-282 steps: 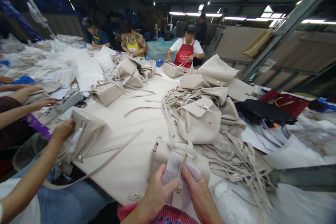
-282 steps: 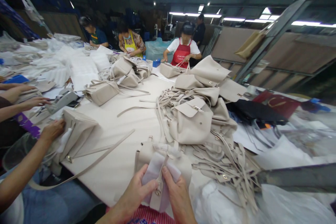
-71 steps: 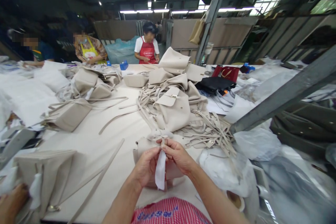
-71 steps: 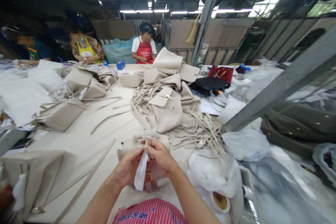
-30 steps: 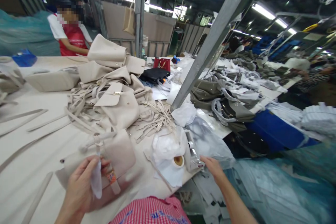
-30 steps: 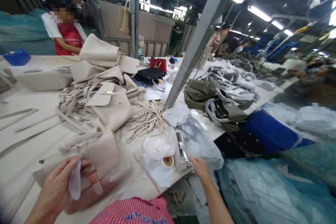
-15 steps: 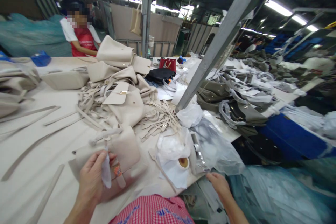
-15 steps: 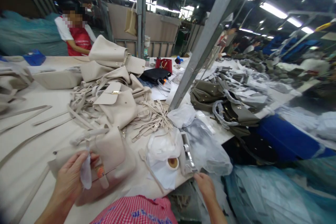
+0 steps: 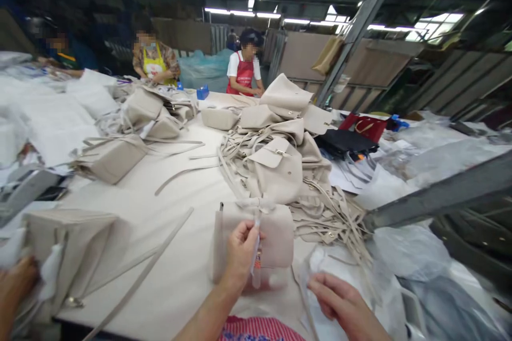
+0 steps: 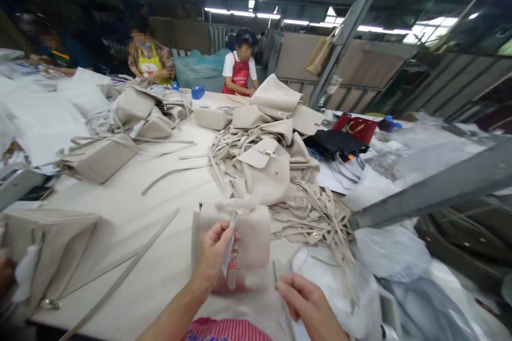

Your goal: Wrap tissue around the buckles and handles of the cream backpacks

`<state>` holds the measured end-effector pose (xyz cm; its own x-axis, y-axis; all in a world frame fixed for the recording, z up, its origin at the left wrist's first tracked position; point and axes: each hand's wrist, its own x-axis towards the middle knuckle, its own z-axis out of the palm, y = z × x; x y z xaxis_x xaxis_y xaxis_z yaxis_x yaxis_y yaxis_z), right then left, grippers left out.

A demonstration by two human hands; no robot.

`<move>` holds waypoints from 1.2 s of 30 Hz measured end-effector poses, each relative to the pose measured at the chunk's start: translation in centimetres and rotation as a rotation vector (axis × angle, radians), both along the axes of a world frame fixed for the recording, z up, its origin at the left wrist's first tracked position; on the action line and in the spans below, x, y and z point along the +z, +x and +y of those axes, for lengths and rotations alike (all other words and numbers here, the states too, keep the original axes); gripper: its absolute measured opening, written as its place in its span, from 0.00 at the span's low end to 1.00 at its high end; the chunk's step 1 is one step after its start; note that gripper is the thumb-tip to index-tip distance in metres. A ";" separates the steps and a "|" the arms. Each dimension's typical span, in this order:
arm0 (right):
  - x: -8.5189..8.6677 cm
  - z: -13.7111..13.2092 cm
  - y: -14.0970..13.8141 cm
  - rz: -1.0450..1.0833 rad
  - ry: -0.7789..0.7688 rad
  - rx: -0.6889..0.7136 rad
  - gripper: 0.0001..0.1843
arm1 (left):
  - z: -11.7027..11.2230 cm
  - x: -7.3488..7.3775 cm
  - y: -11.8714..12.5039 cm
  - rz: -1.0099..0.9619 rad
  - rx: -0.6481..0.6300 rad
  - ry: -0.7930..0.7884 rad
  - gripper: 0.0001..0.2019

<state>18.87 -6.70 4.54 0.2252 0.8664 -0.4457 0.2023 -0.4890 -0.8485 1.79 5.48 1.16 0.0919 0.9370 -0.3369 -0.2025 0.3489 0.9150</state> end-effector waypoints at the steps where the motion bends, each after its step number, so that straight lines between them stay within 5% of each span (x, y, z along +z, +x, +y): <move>1: 0.9 2.2 -1.1 0.062 0.037 0.032 0.18 | -0.1 -0.2 0.0 0.012 -0.008 0.022 0.14; 5: 3.2 9.1 -4.9 0.112 0.150 0.153 0.17 | -0.4 -0.5 -0.3 0.078 -0.038 0.168 0.11; 9: 1.9 11.5 -5.8 -0.100 0.203 0.211 0.14 | -1.0 -0.2 -0.5 0.162 -0.057 0.267 0.09; 18: -0.1 12.2 -4.8 -0.375 0.183 0.280 0.14 | -1.7 0.1 -1.0 0.157 -0.058 0.280 0.11; 25: -0.4 11.9 -5.0 -0.287 0.172 0.276 0.16 | -2.1 -0.2 -0.8 0.051 0.043 0.134 0.11; 32: -0.4 11.9 -5.0 -0.251 0.193 0.285 0.15 | -2.6 -0.1 -1.4 0.231 0.093 0.393 0.09; 36: -0.5 11.8 -5.2 -0.232 0.191 0.301 0.14 | -2.5 -0.1 -1.4 0.157 0.063 0.289 0.10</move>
